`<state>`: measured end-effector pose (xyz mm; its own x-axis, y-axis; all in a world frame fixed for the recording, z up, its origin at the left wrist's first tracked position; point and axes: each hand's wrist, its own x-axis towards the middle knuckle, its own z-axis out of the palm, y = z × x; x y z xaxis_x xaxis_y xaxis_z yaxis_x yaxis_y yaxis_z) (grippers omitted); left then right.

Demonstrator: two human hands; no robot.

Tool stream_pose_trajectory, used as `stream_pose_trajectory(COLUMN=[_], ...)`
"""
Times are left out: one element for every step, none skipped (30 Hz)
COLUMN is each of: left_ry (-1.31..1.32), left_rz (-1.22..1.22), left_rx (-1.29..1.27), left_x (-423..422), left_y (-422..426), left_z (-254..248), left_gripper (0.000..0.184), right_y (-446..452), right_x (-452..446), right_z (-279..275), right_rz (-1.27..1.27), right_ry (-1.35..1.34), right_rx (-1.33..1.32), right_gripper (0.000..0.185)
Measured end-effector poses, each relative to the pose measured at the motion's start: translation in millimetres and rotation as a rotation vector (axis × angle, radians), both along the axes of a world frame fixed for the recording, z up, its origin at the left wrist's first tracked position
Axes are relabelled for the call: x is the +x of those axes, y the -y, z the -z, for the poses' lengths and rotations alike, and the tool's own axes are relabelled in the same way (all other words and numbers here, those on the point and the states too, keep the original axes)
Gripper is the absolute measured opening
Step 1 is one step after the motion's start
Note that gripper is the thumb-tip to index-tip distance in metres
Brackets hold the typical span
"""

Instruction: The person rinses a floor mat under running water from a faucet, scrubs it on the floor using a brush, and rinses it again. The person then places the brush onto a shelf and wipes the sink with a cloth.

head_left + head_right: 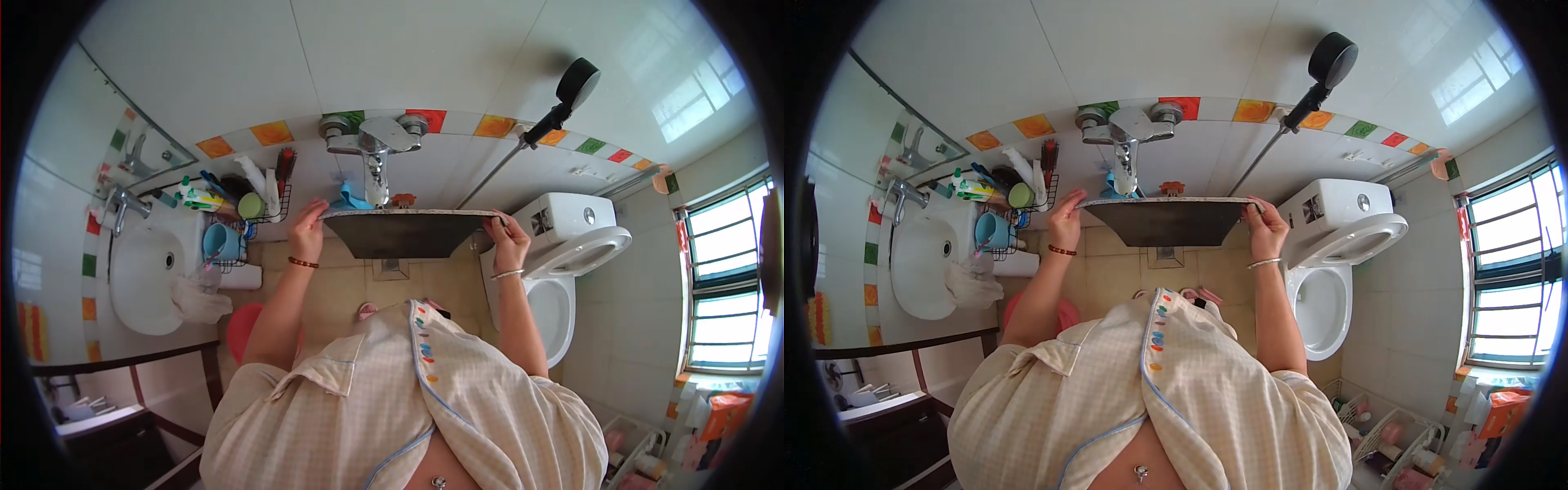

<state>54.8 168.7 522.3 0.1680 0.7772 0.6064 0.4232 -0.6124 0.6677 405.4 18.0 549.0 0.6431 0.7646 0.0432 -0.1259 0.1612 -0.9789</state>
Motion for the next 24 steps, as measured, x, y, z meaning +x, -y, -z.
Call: stream_pose_trajectory(left_ry=[0.005,0.005,0.013,0.022,0.023,0.039,0.053,0.053,0.056,0.059,0.059,0.084,0.108,0.107,0.105,0.133,0.162,0.194,0.194,0.193,0.191,0.186,0.208,0.230], left_rz=[-0.045,-0.051,-0.092,-0.134,-0.143,-0.185,-0.227,-0.236,-0.260,-0.284,-0.290,-0.301,-0.312,-0.328,-0.331,-0.350,-0.369,-0.400,-0.404,-0.416,-0.428,-0.431,-0.447,-0.462], left_rx=[-0.013,-0.013,-0.086,-0.160,-0.161,-0.182,-0.204,-0.208,-0.138,-0.070,-0.074,-0.014,0.046,0.051,0.047,0.055,0.063,0.045,0.044,0.034,0.024,0.022,0.025,0.028], left_x=[-8.0,-16.1,-24.2,-30.7,-36.2,-41.5,-45.9,-50.0,-53.6,-56.1,-59.1,-62.2,-65.3,-68.6,-71.1,-73.2,-75.3,-79.7,-82.9,-86.4,-90.8,-95.0,-98.3,-101.3], left_y=[1.2,2.9,5.2,7.3,8.9,10.7,13.3,15.0,15.2,15.5,15.4,14.8,14.8,15.8,17.2,18.1,18.2,16.5,17.4,19.5,21.5,23.0,24.4,25.8], left_z=[2.1,3.8,5.5,6.2,7.0,7.6,6.1,4.2,1.3,-1.9,-2.6,-3.0,-4.5,-6.6,-9.3,-11.9,-12.5,-7.4,-7.3,-7.8,-8.0,-6.8,-4.5,-2.6], left_gripper=[0.029,0.029,0.025,0.022,0.022,0.022,0.022,0.022,0.022,0.022,0.022,0.023,0.024,0.025,0.025,0.025,0.025,0.024,0.024,0.023,0.023,0.023,0.022,0.022], right_y=[-4.7,-10.1,-16.4,-23.8,-29.7,-34.9,-39.7,-44.7,-48.8,-52.3,-55.4,-58.0,-60.1,-62.1,-64.7,-67.6,-70.1,-72.0,-74.0,-76.1,-78.7,-80.7,-81.7,-82.0], right_x=[-4.4,-9.4,-15.0,-22.0,-27.4,-32.4,-37.3,-41.7,-45.1,-47.8,-50.6,-53.0,-55.6,-58.5,-61.8,-65.3,-68.4,-71.7,-75.5,-78.9,-81.4,-84.1,-86.2,-88.5], right_z=[2.9,4.6,5.8,6.9,6.4,5.7,4.9,3.6,3.3,3.2,2.9,1.3,-1.5,-4.1,-6.8,-9.8,-12.3,-14.3,-15.7,-15.9,-13.2,-10.0,-7.8,-6.3], right_rz=[-0.006,-0.039,-0.074,-0.078,-0.087,-0.111,-0.135,-0.153,-0.160,-0.189,-0.218,-0.224,-0.244,-0.264,-0.266,-0.280,-0.294,-0.296,-0.313,-0.332,-0.336,-0.348,-0.358,-0.359], right_ry=[-0.001,0.009,0.019,-0.037,-0.036,-0.066,-0.097,-0.097,-0.097,-0.113,-0.130,-0.130,-0.123,-0.117,-0.120,-0.102,-0.084,-0.084,-0.080,-0.078,-0.081,-0.063,-0.045,-0.047], right_rx=[-0.001,-0.012,-0.022,0.012,0.011,0.005,-0.002,0.002,-0.003,0.019,0.041,0.037,0.054,0.071,0.067,0.063,0.060,0.058,0.061,0.064,0.062,0.061,0.059,0.056], right_gripper=[0.017,0.017,0.017,0.017,0.017,0.017,0.017,0.017,0.017,0.016,0.016,0.016,0.016,0.016,0.016,0.016,0.016,0.016,0.016,0.016,0.016,0.016,0.016,0.016])
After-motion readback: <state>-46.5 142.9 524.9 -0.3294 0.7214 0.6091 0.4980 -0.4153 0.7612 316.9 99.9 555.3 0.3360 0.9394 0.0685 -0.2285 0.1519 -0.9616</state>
